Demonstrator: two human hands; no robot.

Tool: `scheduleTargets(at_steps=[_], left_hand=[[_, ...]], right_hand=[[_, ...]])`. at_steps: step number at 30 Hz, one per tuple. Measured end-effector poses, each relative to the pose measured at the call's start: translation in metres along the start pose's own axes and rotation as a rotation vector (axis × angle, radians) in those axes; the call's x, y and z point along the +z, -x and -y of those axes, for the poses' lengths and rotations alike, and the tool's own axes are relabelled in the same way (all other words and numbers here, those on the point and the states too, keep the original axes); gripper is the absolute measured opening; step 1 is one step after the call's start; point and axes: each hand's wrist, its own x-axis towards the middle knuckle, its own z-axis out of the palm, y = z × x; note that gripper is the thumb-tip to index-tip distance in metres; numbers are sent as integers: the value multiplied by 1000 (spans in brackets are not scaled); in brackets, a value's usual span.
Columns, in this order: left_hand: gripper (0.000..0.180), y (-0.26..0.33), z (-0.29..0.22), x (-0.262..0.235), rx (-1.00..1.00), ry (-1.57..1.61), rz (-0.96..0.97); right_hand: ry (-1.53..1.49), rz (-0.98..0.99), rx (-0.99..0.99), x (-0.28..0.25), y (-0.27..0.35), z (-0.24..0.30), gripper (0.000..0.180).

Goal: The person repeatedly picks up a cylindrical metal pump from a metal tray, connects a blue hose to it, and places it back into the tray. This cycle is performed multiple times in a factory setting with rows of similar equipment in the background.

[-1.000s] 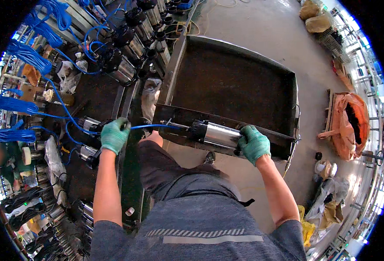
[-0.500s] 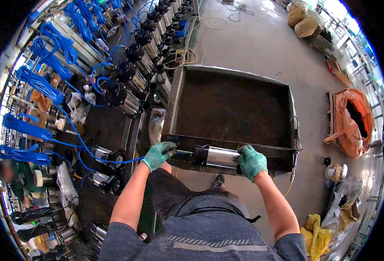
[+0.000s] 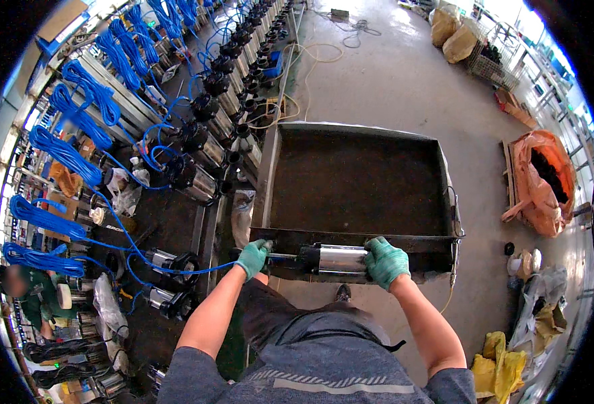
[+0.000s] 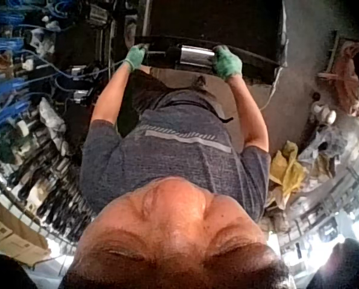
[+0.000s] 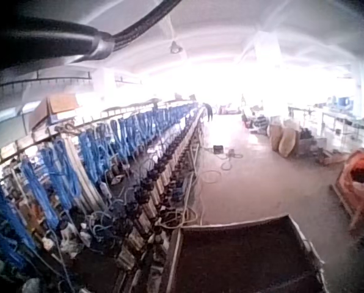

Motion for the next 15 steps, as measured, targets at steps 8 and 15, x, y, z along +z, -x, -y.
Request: scheduleTargets(at_steps=[8, 15], left_hand=[[38, 15, 17, 2, 270, 353, 90], [27, 15, 23, -16, -79, 687, 336]], right_hand=[[7, 7, -14, -1, -2, -1, 20], [-17, -47, -51, 0, -1, 0, 21]])
